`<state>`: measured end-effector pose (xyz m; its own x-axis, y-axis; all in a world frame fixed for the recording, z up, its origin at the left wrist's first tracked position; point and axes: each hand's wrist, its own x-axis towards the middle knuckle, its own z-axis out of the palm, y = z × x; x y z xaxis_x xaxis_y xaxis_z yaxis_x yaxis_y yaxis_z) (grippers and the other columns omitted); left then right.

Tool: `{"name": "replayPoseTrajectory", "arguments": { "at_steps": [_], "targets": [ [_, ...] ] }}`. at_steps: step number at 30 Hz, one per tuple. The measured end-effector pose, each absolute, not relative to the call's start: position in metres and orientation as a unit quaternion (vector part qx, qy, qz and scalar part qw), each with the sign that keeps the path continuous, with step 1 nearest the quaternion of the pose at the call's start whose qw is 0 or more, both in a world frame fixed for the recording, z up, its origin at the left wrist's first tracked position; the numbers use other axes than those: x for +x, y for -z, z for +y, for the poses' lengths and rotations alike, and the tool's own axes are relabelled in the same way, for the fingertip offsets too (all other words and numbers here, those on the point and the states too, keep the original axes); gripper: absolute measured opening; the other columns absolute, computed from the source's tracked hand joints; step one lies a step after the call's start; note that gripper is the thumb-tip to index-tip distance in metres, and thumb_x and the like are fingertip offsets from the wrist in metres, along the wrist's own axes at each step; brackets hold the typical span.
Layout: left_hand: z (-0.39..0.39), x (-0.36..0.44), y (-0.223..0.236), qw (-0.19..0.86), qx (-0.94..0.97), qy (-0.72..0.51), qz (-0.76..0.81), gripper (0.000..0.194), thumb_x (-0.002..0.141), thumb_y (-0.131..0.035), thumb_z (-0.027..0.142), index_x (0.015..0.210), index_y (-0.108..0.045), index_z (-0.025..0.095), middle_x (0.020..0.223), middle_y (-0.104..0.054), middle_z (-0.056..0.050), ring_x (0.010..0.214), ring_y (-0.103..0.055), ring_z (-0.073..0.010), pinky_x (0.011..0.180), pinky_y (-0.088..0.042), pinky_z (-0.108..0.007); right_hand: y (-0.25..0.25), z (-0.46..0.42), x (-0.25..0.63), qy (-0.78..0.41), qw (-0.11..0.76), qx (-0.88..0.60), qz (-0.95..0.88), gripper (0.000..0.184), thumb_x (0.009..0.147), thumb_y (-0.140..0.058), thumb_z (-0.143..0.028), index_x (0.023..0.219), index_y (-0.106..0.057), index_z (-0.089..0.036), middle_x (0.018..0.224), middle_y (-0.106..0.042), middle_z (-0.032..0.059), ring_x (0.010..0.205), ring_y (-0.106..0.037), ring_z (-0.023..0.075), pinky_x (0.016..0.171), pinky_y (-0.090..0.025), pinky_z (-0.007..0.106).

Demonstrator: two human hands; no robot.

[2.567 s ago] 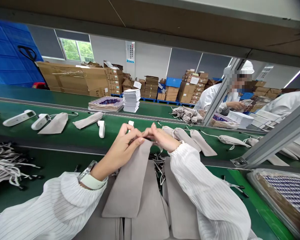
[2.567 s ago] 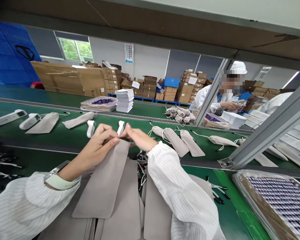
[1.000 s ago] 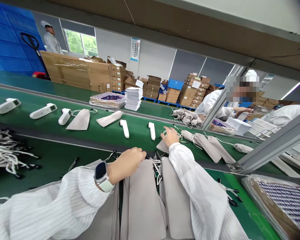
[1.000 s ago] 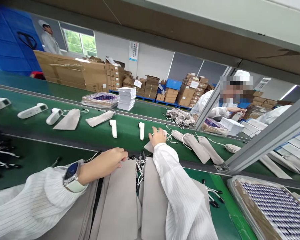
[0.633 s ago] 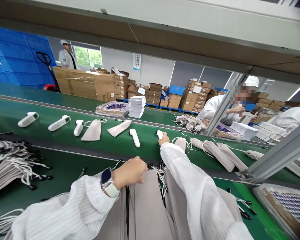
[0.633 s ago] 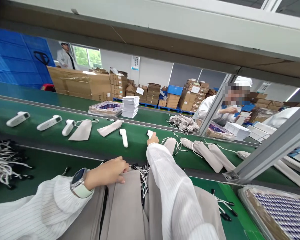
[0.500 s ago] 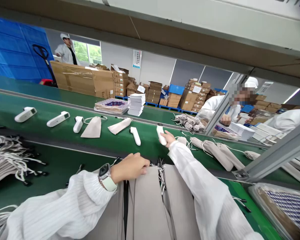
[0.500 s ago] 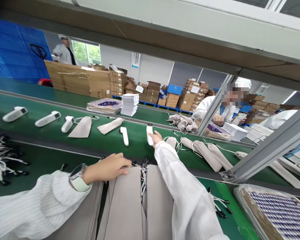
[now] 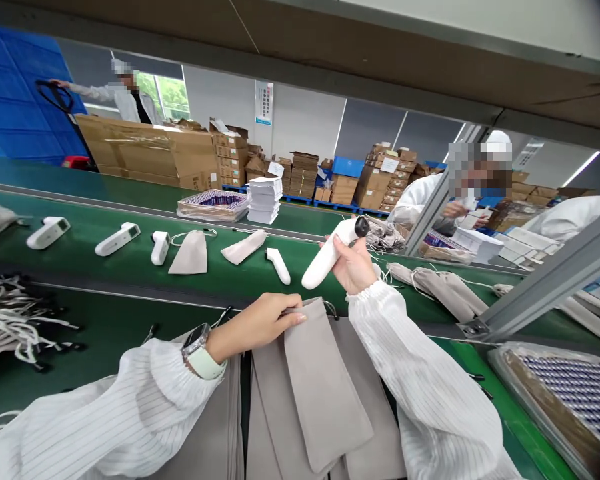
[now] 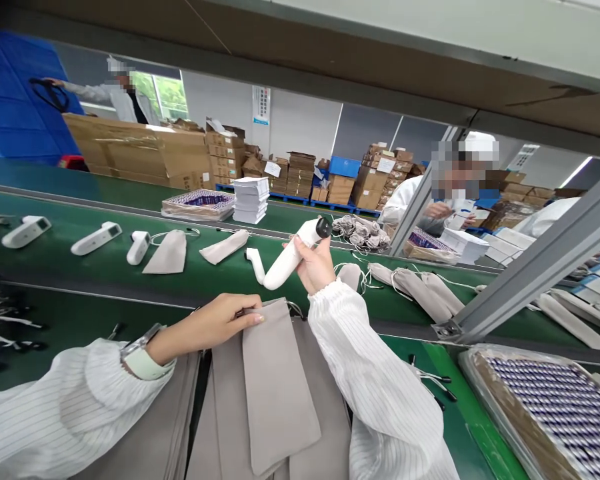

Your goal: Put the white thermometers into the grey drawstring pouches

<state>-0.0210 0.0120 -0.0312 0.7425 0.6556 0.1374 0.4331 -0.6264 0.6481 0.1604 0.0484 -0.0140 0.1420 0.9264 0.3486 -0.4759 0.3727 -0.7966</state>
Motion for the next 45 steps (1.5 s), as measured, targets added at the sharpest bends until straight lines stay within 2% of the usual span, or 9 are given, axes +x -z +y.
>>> {"name": "replayPoseTrajectory", "arguments": {
  "at_steps": [6, 11, 18, 24, 28, 35, 39, 42, 45],
  "targets": [
    [0.016, -0.023, 0.026, 0.23, 0.843, -0.332, 0.355, 0.02, 0.084, -0.041, 0.031, 0.07, -0.046, 0.018, 0.074, -0.04, 0.003, 0.064, -0.041, -0.0101, 0.056, -0.032, -0.02, 0.023, 0.042, 0.155, -0.58, 0.482, -0.333, -0.566, 0.038, 0.061, -0.067, -0.043, 0.084, -0.048, -0.022, 0.071, -0.052, -0.0043, 0.062, -0.054, 0.0083, 0.056, -0.048, 0.023],
    [0.024, -0.028, 0.024, 0.155, 0.82, -0.393, 0.386, 0.021, 0.085, -0.04, 0.033, 0.077, -0.052, 0.018, 0.086, -0.037, -0.001, 0.079, -0.045, -0.0135, 0.065, -0.037, -0.022, 0.029, 0.03, 0.137, -0.596, 0.25, -0.378, -0.663, 0.054, 0.071, -0.037, -0.065, 0.076, -0.055, -0.015, 0.067, -0.055, 0.0023, 0.054, -0.051, 0.0091, 0.043, -0.04, 0.02],
    [-0.001, -0.038, -0.003, 0.278, 0.852, -0.175, 0.407, 0.034, 0.086, -0.031, 0.043, 0.07, -0.049, 0.018, 0.06, -0.042, 0.003, 0.053, -0.04, -0.0118, 0.051, -0.031, -0.022, 0.049, 0.059, 0.191, -0.037, 0.543, -0.498, -0.675, 0.039, 0.079, -0.041, -0.046, 0.058, -0.054, -0.015, 0.048, -0.041, -0.0025, 0.045, -0.036, 0.007, 0.05, -0.032, 0.022],
    [-0.016, -0.031, -0.004, 0.408, 0.753, -0.387, 0.342, 0.028, 0.088, -0.029, 0.038, 0.078, -0.046, 0.019, 0.054, -0.03, 0.005, 0.045, -0.029, -0.0081, 0.042, -0.026, -0.019, 0.046, 0.049, 0.171, -0.37, 0.435, -0.373, -0.731, 0.031, 0.071, -0.052, -0.043, 0.084, -0.055, -0.015, 0.059, -0.053, -0.002, 0.054, -0.049, 0.01, 0.054, -0.04, 0.023],
    [-0.008, -0.027, 0.004, 0.333, 0.77, -0.422, 0.344, 0.026, 0.088, -0.029, 0.037, 0.082, -0.048, 0.019, 0.065, -0.044, 0.002, 0.055, -0.042, -0.0099, 0.051, -0.036, -0.021, 0.046, 0.027, 0.118, -0.508, 0.397, -0.207, -0.736, 0.043, 0.053, -0.071, -0.027, 0.09, -0.049, -0.02, 0.083, -0.057, -0.0013, 0.079, -0.055, 0.013, 0.075, -0.044, 0.028],
    [0.007, -0.031, 0.031, 0.052, 0.91, -0.097, 0.399, 0.014, 0.078, -0.049, 0.027, 0.088, -0.052, 0.017, 0.083, -0.056, -0.006, 0.078, -0.053, -0.0222, 0.064, -0.041, -0.03, 0.032, 0.066, 0.195, -0.18, 0.709, -0.479, -0.485, 0.035, 0.059, -0.058, -0.025, 0.091, -0.046, -0.017, 0.086, -0.054, 0.0026, 0.076, -0.053, 0.0152, 0.075, -0.044, 0.032],
    [0.01, -0.035, 0.05, 0.033, 0.914, 0.018, 0.403, 0.008, 0.072, -0.051, 0.011, 0.078, -0.051, 0.016, 0.076, -0.057, -0.006, 0.065, -0.056, -0.02, 0.053, -0.039, -0.026, 0.034, 0.077, 0.243, -0.005, 0.518, -0.698, -0.495, 0.044, 0.062, -0.056, -0.031, 0.102, -0.044, -0.019, 0.091, -0.055, 0.0062, 0.085, -0.054, 0.0224, 0.078, -0.041, 0.038],
    [0.011, -0.031, 0.055, 0.018, 0.917, 0.01, 0.398, 0.014, 0.073, -0.043, 0.005, 0.077, -0.05, 0.016, 0.075, -0.056, -0.005, 0.062, -0.055, -0.0181, 0.051, -0.038, -0.025, 0.055, 0.079, 0.252, -0.003, 0.275, -0.808, -0.521, 0.051, 0.065, -0.056, -0.033, 0.111, -0.042, -0.017, 0.089, -0.058, 0.0112, 0.085, -0.055, 0.0284, 0.074, -0.041, 0.04],
    [0.01, -0.022, 0.058, -0.004, 0.921, -0.005, 0.39, 0.017, 0.079, -0.037, 0.005, 0.079, -0.049, 0.016, 0.079, -0.055, -0.007, 0.07, -0.055, -0.0198, 0.056, -0.041, -0.027, 0.076, 0.084, 0.243, -0.002, 0.172, -0.82, -0.546, 0.05, 0.067, -0.056, -0.028, 0.113, -0.044, -0.013, 0.099, -0.056, 0.0181, 0.096, -0.05, 0.0338, 0.077, -0.038, 0.043]
  ]
}}
